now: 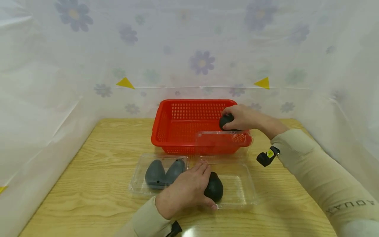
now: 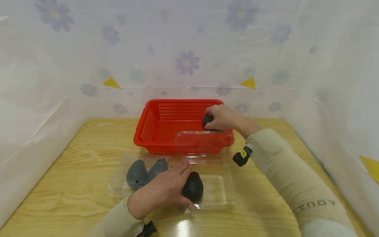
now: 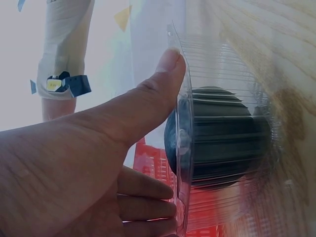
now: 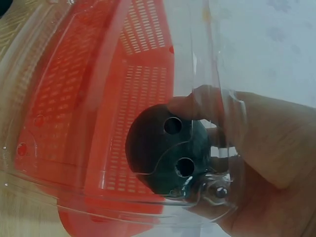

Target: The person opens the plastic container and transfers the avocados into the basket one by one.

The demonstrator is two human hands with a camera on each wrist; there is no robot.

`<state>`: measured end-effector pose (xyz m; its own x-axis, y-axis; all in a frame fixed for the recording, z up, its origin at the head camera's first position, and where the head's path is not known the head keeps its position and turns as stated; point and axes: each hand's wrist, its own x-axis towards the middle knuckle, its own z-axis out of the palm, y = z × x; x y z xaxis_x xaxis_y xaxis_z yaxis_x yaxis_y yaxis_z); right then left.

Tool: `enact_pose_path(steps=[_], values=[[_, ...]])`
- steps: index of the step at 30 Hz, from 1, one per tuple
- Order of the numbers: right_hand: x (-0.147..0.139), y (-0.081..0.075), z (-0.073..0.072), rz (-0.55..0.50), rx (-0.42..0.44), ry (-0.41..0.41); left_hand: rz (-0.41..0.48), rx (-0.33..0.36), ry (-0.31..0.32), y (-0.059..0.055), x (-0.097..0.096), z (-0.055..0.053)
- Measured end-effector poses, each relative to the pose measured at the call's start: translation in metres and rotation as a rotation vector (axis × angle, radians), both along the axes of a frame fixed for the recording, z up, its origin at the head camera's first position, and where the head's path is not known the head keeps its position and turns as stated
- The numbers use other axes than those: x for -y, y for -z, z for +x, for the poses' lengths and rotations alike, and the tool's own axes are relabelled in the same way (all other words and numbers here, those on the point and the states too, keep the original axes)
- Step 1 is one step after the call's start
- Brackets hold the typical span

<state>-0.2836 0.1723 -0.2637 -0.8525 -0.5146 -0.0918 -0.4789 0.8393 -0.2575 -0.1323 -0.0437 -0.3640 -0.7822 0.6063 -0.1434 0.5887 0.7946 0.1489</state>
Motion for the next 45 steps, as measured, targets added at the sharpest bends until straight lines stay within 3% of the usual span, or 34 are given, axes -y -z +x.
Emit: enact_pose_path(steps=[7, 16, 26, 39, 45], values=[[-0.004, 0.005, -0.013, 0.023, 0.063, -0.017, -0.004, 0.001, -0.01, -0.001, 0.001, 0.0], [-0.018, 0.02, -0.019, -0.007, 0.131, -0.126, -0.001, -0.031, 0.014, 0.0, 0.002, 0.002], [-0.019, 0.042, -0.026, -0.056, 0.232, -0.097, -0.003, -0.07, 0.028, -0.001, 0.004, 0.006], [-0.014, 0.053, -0.021, 0.005, 0.269, -0.165, -0.023, -0.07, 0.027, -0.001, 0.004, 0.009], [-0.016, 0.05, -0.02, -0.006, 0.417, -0.155, -0.015, -0.071, 0.029, 0.0, 0.003, 0.008]])
